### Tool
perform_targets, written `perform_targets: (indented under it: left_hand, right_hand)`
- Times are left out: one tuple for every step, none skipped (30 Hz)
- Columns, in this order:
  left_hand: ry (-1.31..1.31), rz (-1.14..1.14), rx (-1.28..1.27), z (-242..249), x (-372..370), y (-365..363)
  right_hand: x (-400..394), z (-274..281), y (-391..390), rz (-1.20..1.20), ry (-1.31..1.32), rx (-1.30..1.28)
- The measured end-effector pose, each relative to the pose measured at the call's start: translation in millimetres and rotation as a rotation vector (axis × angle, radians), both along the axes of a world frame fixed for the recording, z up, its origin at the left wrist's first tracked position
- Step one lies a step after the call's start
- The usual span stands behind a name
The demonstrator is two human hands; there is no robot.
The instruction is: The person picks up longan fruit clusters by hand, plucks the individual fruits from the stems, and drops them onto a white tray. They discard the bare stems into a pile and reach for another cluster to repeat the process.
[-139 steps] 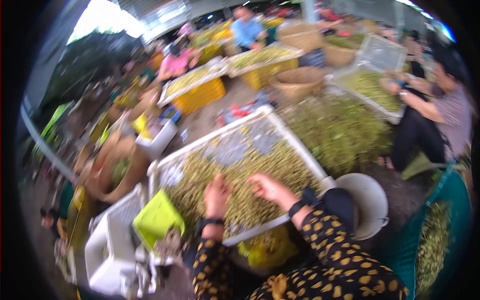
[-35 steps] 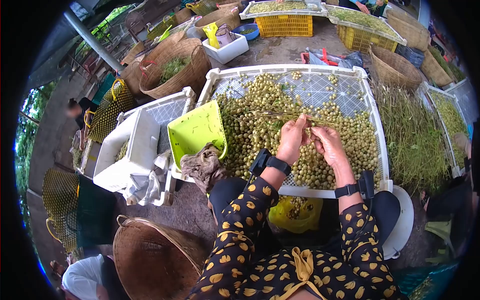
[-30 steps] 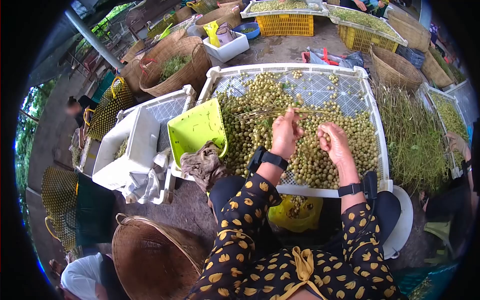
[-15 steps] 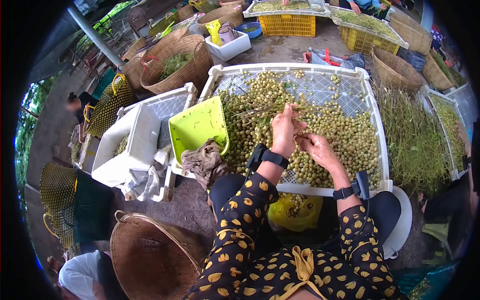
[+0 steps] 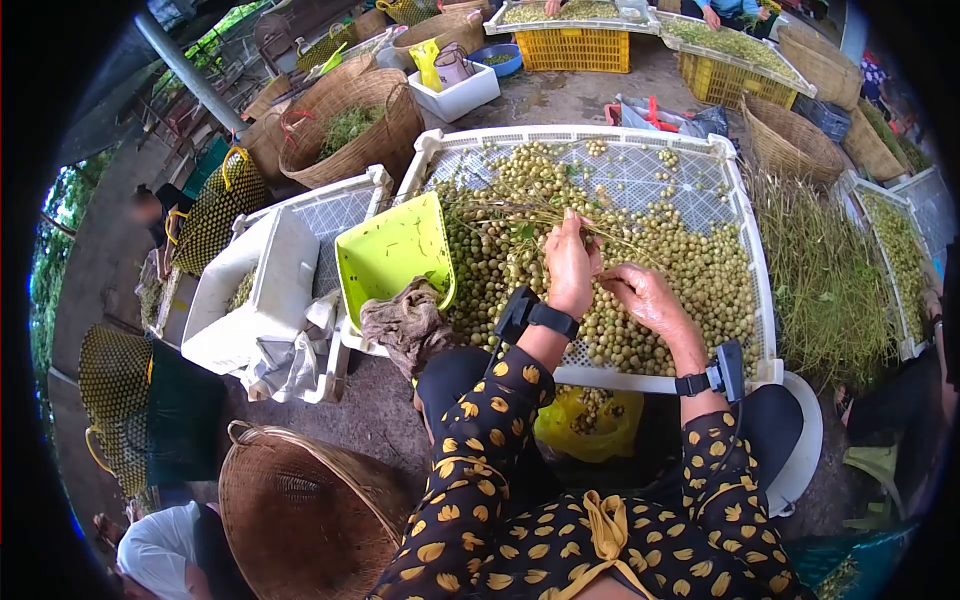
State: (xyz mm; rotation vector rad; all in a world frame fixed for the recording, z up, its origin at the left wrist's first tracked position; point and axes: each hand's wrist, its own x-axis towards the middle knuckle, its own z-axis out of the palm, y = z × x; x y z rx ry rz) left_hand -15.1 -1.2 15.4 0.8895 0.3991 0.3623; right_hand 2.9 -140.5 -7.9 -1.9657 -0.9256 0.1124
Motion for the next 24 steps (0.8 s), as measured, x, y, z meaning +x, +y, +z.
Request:
perform_targets:
  left_hand:
    - [0.001, 0.022, 0.025, 2, -1, -2]
    - [0.003, 0.045, 0.050, 4, -1, -4]
    - [-0.029, 0.085, 0.082, 5, -1, 2]
    - [-0.061, 0.123, 0.113, 8, -1, 12]
    - [-0.083, 0.181, 0.138, 12, 0, 23]
    - [-0.097, 0.186, 0.153, 17, -2, 30]
    - [-0.105, 0.167, 0.191, 17, -4, 33]
    - [-0.114, 0.149, 0.228, 17, -4, 35]
    - [-0.101, 0.115, 0.265, 15, -5, 32]
    - [-0.087, 0.079, 0.302, 13, -6, 28]
    - [-0.097, 0.024, 0.309, 6, -4, 25]
    - [-0.067, -0.042, 0.415, 6, -6, 22]
    - [-0.049, -0.107, 0.469, 7, -8, 18]
    - [-0.033, -0.172, 0.523, 7, -11, 13]
    - [0.056, -0.238, 0.614, 12, -13, 7]
    - [0.082, -0.333, 0.705, 10, -14, 2]
    - [0.075, -0.393, 0.838, 9, -16, -4]
    - [0.067, -0.453, 0.972, 6, -18, -12]
    - [-0.002, -0.508, 1.185, -1, -18, -19]
    - [-0.074, -0.559, 1.398, -13, -16, -25]
    - [-0.153, -0.632, 1.449, -30, -17, -31]
    - [-0.191, -0.606, 1.534, -30, -25, -40]
    - [-0.169, -0.612, 1.552, -36, -28, -45]
    - [-0.147, -0.618, 1.568, -32, -32, -47]
  right_hand:
    - [-1, 3, -2, -0.013, -0.043, -0.034]
    - [1, 1, -5, -0.055, -0.056, -0.074]
    - [5, -4, -12, -0.097, -0.067, -0.114]
    - [10, -11, -20, -0.140, -0.078, -0.154]
    - [16, -18, -30, -0.163, -0.093, -0.086]
    - [15, -11, -37, -0.203, 0.074, -0.046]
    - [16, -3, -44, -0.257, 0.112, -0.038]
    - [19, 1, -48, -0.311, 0.149, -0.031]
    - [23, -1, -55, -0.334, 0.037, -0.072]
    - [26, -3, -62, -0.356, -0.075, -0.113]
    - [29, -6, -67, -0.378, -0.185, -0.153]
    - [28, -4, -68, -0.421, -0.152, -0.123]
    - [29, 0, -70, -0.465, -0.121, -0.092]
    - [29, 3, -73, -0.508, -0.091, -0.060]
    - [24, 15, -72, -0.460, 0.089, -0.025]
    - [19, 21, -69, -0.388, 0.218, 0.006]
    - [12, 24, -66, -0.314, 0.347, 0.038]
    - [4, 27, -62, -0.240, 0.475, 0.071]
    - [-3, 30, -57, -0.191, 0.492, 0.015]
    - [-5, 18, -52, -0.186, 0.432, 0.020]
    - [-7, 13, -50, -0.205, 0.407, -0.015]
    - [-8, 7, -49, -0.223, 0.383, -0.049]
    - [-5, -8, -49, -0.227, 0.391, 0.080]
    - [-7, -4, -51, -0.277, 0.445, 0.118]
